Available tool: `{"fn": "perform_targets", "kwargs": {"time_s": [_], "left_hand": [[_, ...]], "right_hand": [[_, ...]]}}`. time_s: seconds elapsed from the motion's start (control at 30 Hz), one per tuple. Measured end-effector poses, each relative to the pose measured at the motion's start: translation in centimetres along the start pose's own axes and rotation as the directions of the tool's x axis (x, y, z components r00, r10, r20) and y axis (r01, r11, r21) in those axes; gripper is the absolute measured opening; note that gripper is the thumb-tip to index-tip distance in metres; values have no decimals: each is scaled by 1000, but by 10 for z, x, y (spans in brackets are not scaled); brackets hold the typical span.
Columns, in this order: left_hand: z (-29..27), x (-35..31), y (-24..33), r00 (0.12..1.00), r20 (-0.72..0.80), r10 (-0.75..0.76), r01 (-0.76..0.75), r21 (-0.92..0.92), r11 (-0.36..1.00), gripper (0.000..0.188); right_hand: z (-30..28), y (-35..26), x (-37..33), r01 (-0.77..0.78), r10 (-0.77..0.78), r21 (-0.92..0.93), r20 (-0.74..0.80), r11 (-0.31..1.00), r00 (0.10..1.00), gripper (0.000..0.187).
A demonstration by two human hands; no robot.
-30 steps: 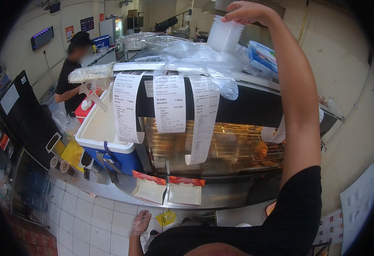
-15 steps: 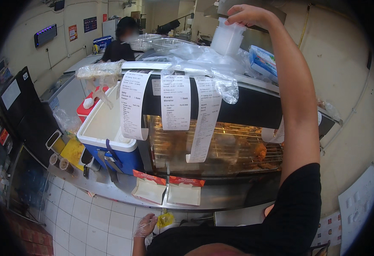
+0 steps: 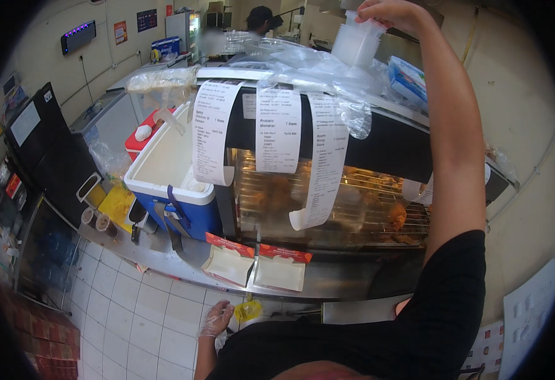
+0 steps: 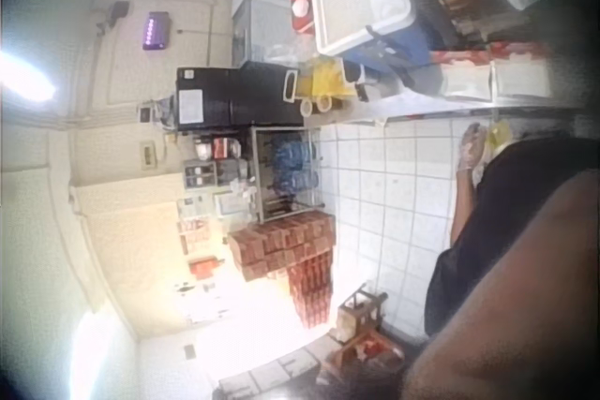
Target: The person assembles food orders by placing fried chicken, rice, and a side into takeaway boxes. They handle plastic containers, open boxes, and use a scoop to transfer food items from trays into the packaging.
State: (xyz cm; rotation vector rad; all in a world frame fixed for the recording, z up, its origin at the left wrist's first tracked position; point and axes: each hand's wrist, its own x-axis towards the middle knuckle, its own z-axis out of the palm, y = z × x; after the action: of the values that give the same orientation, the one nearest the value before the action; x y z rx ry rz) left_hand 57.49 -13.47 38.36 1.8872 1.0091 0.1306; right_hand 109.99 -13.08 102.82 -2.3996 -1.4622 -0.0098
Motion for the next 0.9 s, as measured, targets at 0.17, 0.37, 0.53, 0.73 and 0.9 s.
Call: {"fn": "perform_targets", "kwargs": {"time_s": [0.17, 0.37, 0.53, 0.73, 0.9], "left_hand": [[-4, -9, 10, 999, 13, -34, 34, -25, 999, 48], [2, -7, -10, 1000, -30, 7, -8, -34, 999, 50], [0, -9, -1, 999, -17, -30, 30, -46, 998, 48], [-43, -15, 49, 992, 48, 113, -90, -337, 937, 38], [-179, -74, 209, 555, -382, 739, -811, -53, 582, 44]], "right_hand": [[2, -14, -6, -44, 44, 10, -26, 999, 999, 50], [8, -39, -24, -46, 46, 9, -25, 999, 999, 54], [-8, -18, 1, -178, 177, 37, 30, 983, 984, 60], [0, -52, -37, -118, 115, 49, 54, 992, 992, 64], [-5, -54, -22, -43, 41, 44, 41, 998, 998, 69]]}}
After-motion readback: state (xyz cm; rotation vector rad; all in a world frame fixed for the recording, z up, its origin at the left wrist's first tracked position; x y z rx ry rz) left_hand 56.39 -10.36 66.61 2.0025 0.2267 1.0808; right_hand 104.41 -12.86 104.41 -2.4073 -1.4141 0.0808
